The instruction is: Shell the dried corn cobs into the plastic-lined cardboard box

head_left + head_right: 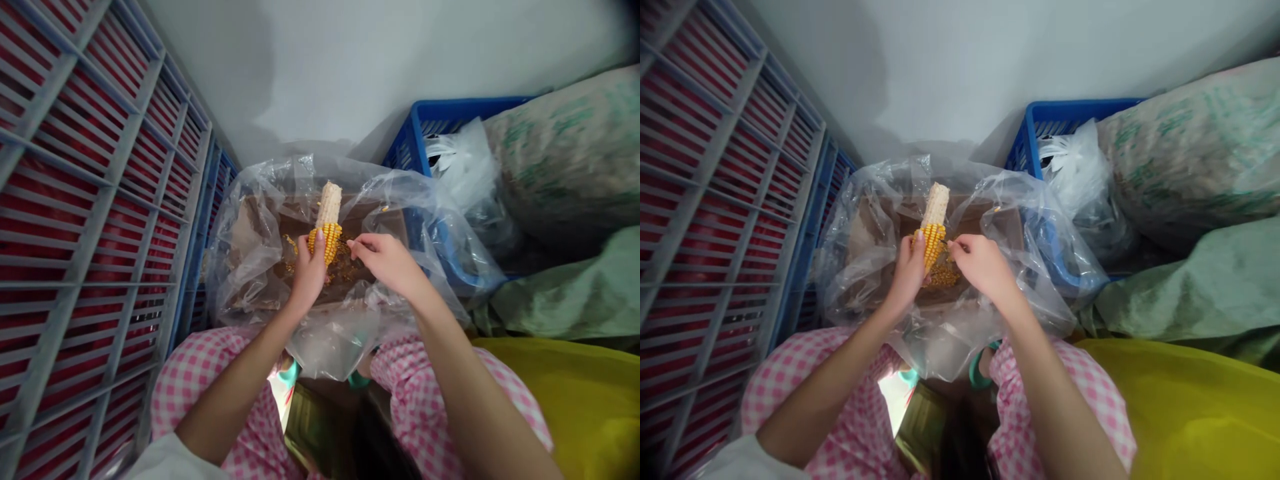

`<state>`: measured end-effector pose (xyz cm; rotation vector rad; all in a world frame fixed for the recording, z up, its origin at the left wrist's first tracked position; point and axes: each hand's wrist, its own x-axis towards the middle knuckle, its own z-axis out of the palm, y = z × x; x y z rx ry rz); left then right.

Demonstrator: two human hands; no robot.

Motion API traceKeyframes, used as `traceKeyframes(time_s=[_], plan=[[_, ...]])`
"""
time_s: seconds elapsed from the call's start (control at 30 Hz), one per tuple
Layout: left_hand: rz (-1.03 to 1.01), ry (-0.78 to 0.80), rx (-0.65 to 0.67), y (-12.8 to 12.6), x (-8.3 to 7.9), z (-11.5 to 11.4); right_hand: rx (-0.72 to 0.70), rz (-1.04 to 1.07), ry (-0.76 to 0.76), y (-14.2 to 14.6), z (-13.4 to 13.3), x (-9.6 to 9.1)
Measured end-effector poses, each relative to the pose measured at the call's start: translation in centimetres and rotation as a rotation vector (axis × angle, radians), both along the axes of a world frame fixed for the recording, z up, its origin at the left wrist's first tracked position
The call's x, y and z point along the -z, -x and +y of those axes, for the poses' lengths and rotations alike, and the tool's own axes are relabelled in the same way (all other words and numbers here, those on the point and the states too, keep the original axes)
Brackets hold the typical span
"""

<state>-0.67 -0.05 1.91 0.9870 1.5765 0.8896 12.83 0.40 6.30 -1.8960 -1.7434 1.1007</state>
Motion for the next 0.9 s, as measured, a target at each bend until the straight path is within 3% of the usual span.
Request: traceKeyframes(time_s=[0.67, 0.9], plan=[[0.155, -0.146, 0.093, 0.0, 0.2, -0.3, -0.084, 0.033, 0.084, -0.8, 0.2, -0.6], [0.311, -0.170, 0.075, -0.2, 0.6, -0.7, -0.015, -0.097, 0.061, 1.0, -0.1, 0.8]])
